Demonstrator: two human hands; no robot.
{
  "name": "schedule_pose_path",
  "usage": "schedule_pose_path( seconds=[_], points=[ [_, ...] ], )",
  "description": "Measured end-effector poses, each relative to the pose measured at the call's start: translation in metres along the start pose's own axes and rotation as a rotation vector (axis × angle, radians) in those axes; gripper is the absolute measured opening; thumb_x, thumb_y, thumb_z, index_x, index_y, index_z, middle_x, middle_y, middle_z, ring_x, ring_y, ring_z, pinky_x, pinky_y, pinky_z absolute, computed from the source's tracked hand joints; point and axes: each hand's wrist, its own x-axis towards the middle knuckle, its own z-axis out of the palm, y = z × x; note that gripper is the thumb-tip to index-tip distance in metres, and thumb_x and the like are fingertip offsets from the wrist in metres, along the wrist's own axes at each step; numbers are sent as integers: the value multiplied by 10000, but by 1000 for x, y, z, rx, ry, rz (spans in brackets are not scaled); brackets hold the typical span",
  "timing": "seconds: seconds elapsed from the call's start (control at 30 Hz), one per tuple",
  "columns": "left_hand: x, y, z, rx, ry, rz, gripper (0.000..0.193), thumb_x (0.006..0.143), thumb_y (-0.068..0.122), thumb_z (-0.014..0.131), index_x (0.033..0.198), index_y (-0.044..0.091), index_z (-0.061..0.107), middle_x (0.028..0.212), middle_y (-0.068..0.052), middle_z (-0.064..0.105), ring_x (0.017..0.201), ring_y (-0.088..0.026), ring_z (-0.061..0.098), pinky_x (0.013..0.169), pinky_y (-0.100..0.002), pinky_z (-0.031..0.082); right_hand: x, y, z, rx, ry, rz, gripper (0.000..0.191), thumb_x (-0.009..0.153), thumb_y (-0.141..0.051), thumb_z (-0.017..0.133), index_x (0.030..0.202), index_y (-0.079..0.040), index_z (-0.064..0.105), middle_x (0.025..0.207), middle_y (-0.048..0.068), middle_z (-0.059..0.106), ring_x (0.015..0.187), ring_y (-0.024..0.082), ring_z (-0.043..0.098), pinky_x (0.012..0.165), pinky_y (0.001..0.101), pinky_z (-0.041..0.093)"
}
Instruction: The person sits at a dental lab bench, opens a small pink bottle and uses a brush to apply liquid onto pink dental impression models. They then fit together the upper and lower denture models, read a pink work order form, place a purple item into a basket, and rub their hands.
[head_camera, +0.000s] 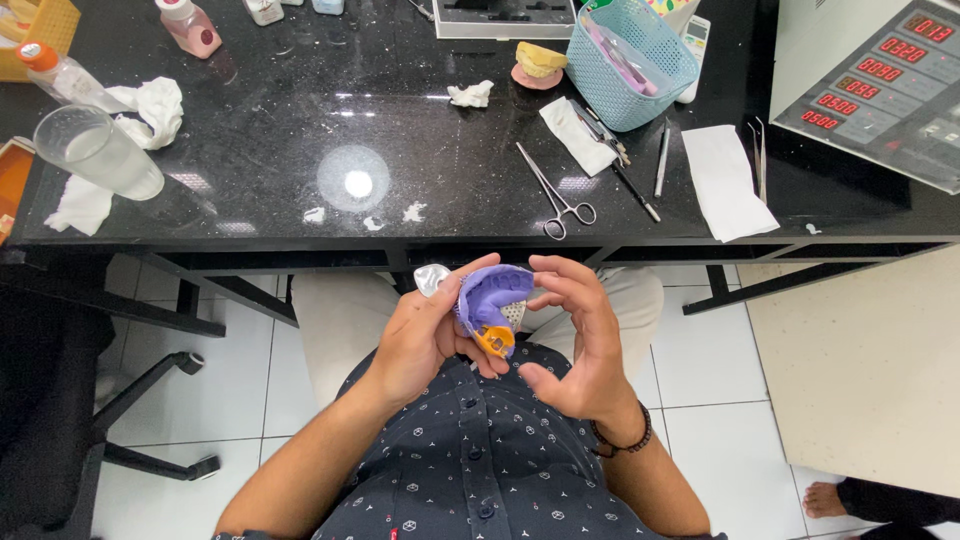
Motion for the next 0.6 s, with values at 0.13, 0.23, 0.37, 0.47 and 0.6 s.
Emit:
schedule_pose_path(
  seconds=[0.13, 0.23, 0.37, 0.47, 0.6],
  points=[
    [4, -5, -2, 27, 20, 9, 646, 1112, 397, 327, 1596, -31, 341, 1077, -203, 698, 870, -270, 736, 722, -386, 635, 9, -2, 3, -182, -8, -39, 905, 681, -218, 949, 1432, -95, 460, 1479, 174, 541, 1311, 268, 599, 989, 360, 561],
    [5, -8, -5, 60, 19, 17, 637, 1113, 395, 329, 1597, -19, 340, 1095, -185, 692, 923, -245, 724, 744, -380, 633, 12, -3, 4, -224, 9, -58, 930, 665, -229, 989, 1425, -111, 466, 1464, 155, 558, 1286, 261, 623, 977, 356, 573],
    [10, -14, -10, 89, 48, -5, 632, 1104, 393, 337, 1606, 8, 333, 1159, -157, 686, 976, -212, 720, 791, -360, 621, 15, -2, 6, -302, 18, -55, 931, 639, -186, 982, 1413, -97, 473, 1437, 155, 570, 1262, 271, 623, 969, 354, 561],
    [13, -19, -12, 116, 63, -13, 628, 1102, 382, 350, 1615, 22, 327, 1213, -141, 676, 1009, -189, 710, 829, -359, 620, 18, -1, 8, -355, 24, -16, 909, 627, -154, 966, 1400, -86, 493, 1413, 154, 580, 1245, 270, 629, 958, 355, 558],
    [20, -17, -15, 135, 35, 4, 634, 1111, 375, 362, 1636, 24, 305, 1231, -147, 669, 1017, -190, 699, 861, -355, 608, 28, 1, 5, -357, 35, -12, 878, 631, -134, 950, 1387, -76, 508, 1381, 146, 605, 1221, 264, 648, 961, 353, 568]
  ],
)
